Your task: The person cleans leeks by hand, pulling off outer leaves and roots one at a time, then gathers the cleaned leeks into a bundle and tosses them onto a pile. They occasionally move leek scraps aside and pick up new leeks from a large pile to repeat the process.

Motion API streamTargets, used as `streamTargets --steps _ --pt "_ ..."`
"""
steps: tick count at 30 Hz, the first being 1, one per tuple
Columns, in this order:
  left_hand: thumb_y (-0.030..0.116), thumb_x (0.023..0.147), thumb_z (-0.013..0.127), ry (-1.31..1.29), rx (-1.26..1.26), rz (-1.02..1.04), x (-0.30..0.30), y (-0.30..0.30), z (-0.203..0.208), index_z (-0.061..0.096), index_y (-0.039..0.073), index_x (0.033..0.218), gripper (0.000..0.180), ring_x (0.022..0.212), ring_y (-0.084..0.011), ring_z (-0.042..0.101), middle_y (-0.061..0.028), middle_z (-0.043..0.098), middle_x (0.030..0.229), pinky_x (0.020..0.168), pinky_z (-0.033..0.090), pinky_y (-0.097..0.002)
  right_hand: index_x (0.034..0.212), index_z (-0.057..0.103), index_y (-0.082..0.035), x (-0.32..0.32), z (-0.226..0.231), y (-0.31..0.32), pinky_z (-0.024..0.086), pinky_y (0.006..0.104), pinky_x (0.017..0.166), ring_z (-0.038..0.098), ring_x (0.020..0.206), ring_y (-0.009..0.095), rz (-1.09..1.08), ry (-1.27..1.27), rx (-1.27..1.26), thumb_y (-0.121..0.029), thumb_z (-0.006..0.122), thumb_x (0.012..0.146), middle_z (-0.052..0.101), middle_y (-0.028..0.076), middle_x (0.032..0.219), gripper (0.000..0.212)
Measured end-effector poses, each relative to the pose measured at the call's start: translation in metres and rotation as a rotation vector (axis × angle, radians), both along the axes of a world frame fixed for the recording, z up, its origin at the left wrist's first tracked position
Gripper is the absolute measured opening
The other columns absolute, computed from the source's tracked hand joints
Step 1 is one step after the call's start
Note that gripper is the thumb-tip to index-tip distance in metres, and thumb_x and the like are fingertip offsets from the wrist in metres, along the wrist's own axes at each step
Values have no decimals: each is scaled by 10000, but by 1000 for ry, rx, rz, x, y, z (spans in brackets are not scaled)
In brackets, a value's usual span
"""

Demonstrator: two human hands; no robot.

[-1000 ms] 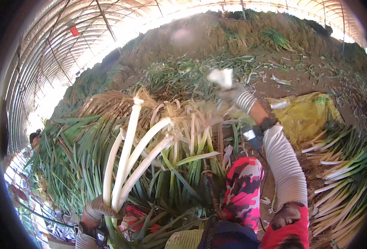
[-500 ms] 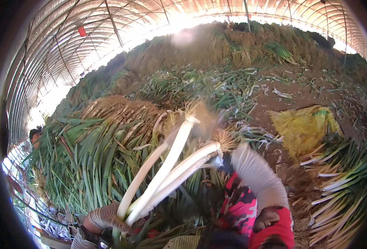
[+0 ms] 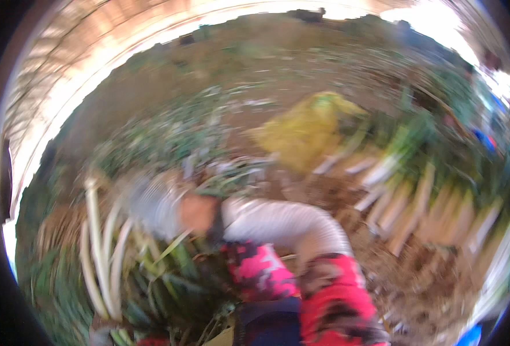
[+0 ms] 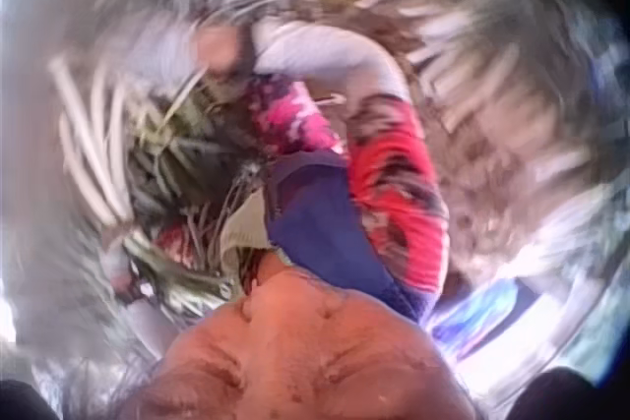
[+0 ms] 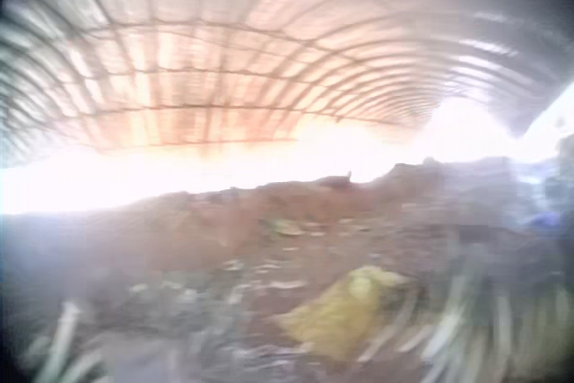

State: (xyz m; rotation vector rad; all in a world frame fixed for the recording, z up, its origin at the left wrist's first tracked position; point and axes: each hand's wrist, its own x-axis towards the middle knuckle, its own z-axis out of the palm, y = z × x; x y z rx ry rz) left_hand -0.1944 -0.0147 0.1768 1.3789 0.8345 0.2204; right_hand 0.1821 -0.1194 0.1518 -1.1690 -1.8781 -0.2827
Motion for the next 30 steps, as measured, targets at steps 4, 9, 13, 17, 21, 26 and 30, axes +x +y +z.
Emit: streamTargets --steps 4,9,13,17,21,26,30 --pt "130 703 672 97 61 -39 55 5 -4 525 -37 1032 397 621 -173 575 -112 608 781 585 476 -309 1001 572 -219 -109 -9 25 278 699 837 522 934 436 273 -250 649 -278 532 761 565 169 853 250" --pt "140 722 651 121 91 -105 90 8 -9 525 -25 1038 378 638 -175 572 -108 603 795 586 472 -307 901 546 -117 -87 27 2 423 556 591 599 711 330 3 -696 299 -293 544 755 578 97 734 229" --pt "149 738 635 102 98 -150 107 10 -11 525 -15 1043 363 651 -176 570 -105 600 805 588 469 -306 886 572 -61 16 54 -51 496 438 666 610 754 300 -191 -621 321 -174 623 695 606 113 772 229" --pt "157 753 619 89 86 -95 86 15 -26 525 -5 1047 349 664 -178 568 -102 596 816 589 466 -305 933 581 -74 144 86 -170 498 354 735 601 807 255 -804 79 -226 -48 672 649 614 122 868 299" --pt "165 769 602 64 60 -68 75 28 -44 525 5 1052 335 678 -179 566 -99 593 827 590 463 -303 1089 509 -66 220 2 -359 504 333 703 608 836 258 -1609 448 -226 -77 628 693 618 137 927 414" --pt "176 788 582 69 6 9 50 49 -74 525 17 1058 318 694 -181 563 -95 588 840 592 459 -302 1351 174 -43 175 -169 -464 478 372 818 565 984 317 -2009 998 -838 -432 671 692 532 223 1117 913" --pt "184 804 565 36 -44 53 30 76 -104 525 27 1063 306 708 -182 561 -92 585 851 593 456 -300 1179 521 -69 138 -281 -452 423 370 902 498 1117 309 -1560 600 -1660 -353 589 775 489 193 1227 497"
